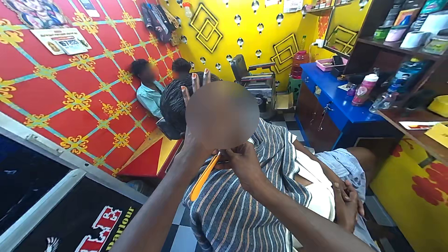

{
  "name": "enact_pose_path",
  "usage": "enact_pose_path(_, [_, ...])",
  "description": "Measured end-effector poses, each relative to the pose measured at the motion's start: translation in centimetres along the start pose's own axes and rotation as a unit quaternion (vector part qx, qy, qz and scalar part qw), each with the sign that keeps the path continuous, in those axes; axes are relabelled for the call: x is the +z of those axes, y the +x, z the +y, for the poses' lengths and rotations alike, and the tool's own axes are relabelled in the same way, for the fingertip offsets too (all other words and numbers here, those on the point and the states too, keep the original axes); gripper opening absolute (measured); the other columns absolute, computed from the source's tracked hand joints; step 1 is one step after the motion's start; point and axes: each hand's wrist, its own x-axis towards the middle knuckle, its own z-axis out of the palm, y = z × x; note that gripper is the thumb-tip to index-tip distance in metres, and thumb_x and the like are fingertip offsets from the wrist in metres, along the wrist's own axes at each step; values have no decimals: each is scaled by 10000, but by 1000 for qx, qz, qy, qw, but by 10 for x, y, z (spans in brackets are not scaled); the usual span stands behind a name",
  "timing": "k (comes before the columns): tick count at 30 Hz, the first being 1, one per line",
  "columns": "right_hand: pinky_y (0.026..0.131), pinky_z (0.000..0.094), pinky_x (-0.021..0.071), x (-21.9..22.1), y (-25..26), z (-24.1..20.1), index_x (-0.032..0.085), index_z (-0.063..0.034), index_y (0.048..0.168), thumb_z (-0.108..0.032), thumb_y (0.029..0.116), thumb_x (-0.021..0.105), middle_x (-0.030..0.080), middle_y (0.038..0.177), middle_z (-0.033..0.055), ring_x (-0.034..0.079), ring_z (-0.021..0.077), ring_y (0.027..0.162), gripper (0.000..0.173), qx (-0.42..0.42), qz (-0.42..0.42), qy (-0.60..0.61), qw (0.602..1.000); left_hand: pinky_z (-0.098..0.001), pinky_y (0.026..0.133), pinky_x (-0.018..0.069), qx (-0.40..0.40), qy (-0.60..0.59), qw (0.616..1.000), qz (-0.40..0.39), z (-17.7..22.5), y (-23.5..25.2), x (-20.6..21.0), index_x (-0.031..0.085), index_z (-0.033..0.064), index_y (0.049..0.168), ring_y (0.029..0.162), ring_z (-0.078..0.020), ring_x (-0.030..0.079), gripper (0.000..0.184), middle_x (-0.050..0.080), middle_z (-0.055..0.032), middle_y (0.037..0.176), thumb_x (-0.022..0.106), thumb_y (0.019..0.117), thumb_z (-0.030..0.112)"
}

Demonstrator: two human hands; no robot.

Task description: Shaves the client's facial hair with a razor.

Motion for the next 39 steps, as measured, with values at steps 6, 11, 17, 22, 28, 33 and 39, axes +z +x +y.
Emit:
enact_pose_path(6, [657, 332, 645, 1, 0, -3, 666, 52, 1046, -71, 1041, 587, 735, 881, 157, 737, 214, 691, 146, 8, 9, 0, 1000, -662, 1236, -61, -2, 2, 1000, -11, 1, -1, -1, 500, 218, 1503, 1588, -400, -19, 747, 63, -211, 1715, 806, 823, 274])
enact_pose_path(11, [659, 342, 649, 0, 1, -2, 664, 57, 1030, -67, 1036, 594, 729, 879, 168, 735, 223, 684, 142, 10, 11, 2, 1000, -659, 1239, -60, -6, 4, 1000, -11, 0, -1, 0, 491, 235, 1510, 1591, -384, -24, 742, 44, -190, 1722, 791, 833, 272])
enact_pose_path(17, [738, 334, 647, -13, -4, -7, 652, 28, 1076, -83, 1046, 578, 734, 945, 133, 748, 203, 794, 137, -1, -75, -63, 995, -675, 1239, 8, -13, -29, 999, 19, 3, -9, -4, 438, 175, 1551, 1592, -378, 27, 735, 109, -147, 1723, 739, 885, 255])
enact_pose_path(22, [746, 333, 643, -25, -6, -4, 644, 17, 1085, -55, 1047, 564, 741, 972, 132, 752, 214, 821, 114, -5, -82, -77, 994, -655, 1247, -5, -16, -21, 999, 34, 5, -19, 0, 436, 179, 1547, 1594, -369, -1, 738, 74, -150, 1727, 720, 878, 303])
enact_pose_path(28, [746, 330, 640, -22, -2, 1, 656, 29, 1112, -69, 1051, 563, 739, 960, 126, 746, 203, 809, 149, 23, -88, -67, 994, -668, 1243, 11, -21, -11, 1000, 20, 7, -23, 3, 452, 187, 1536, 1592, -383, 4, 730, 81, -157, 1725, 749, 874, 262])
enact_pose_path(33, [745, 329, 642, -20, -1, 1, 667, 25, 1127, -66, 1057, 550, 739, 961, 126, 745, 201, 798, 164, 24, -88, -71, 993, -670, 1240, 9, -21, -20, 999, 23, 4, -23, 1, 443, 203, 1543, 1592, -380, 7, 727, 80, -158, 1725, 740, 884, 284])
enact_pose_path(39, [704, 330, 646, -17, -1, 4, 666, 19, 1086, -94, 1043, 594, 758, 942, 122, 754, 211, 765, 141, 17, -53, -84, 995, -660, 1247, 5, -18, -33, 999, 16, 2, -22, 0, 474, 186, 1519, 1594, -370, 5, 720, 72, -148, 1728, 760, 864, 272])
